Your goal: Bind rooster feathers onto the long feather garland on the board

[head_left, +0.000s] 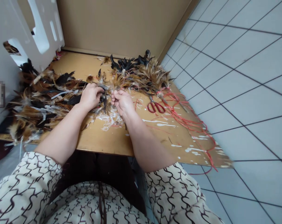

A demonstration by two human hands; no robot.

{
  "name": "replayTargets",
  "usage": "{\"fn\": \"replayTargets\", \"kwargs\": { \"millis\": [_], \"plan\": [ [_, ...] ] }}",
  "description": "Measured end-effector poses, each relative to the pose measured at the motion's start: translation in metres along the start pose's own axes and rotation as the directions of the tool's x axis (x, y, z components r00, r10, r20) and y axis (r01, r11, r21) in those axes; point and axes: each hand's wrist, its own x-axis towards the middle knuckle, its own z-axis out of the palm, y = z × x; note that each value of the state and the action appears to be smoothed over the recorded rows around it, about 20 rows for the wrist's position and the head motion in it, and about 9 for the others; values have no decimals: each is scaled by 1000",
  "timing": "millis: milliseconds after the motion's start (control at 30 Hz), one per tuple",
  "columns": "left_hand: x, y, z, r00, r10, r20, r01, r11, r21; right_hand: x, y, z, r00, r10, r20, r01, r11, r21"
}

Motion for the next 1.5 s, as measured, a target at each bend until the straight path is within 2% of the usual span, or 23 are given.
{"fn": "replayTargets", "kwargs": {
  "millis": [133,267,400,533,633,767,900,1100,1300,1500],
  "plan": [
    [-2,6,7,992,39,116,-61,980,188,-3,2,3,1000,12,11,-12,1000,-26],
    [-3,7,6,990,4,142,-37,972,233,-3,3,1,1000,12,21,-11,999,-40],
    [-2,3,3,998,-3,56,-3,994,110,0,3,0,999,21,31,-20,1000,-18],
    [2,2,-4,993,-77,-89,62,984,-166,2,2,-1,1000,3,-21,-3,1000,6],
    [3,6,-11,983,-172,-69,126,892,-435,3,2,-2,999,-5,-38,5,1000,8],
    [1,15,-18,975,-206,86,206,676,-707,5,4,-3,997,-62,-48,61,998,-26],
    [0,19,-22,958,-175,228,286,496,-820,5,5,-2,984,-170,-49,165,982,-90],
    [-2,17,-26,913,-108,393,407,297,-864,4,6,0,957,-291,2,289,947,-137],
    [-3,19,-27,888,-18,460,455,190,-870,4,10,-1,940,-327,96,338,932,-133],
    [-3,20,-25,875,-85,476,483,195,-854,-1,9,0,950,-284,129,301,944,-136]
  ]
}}
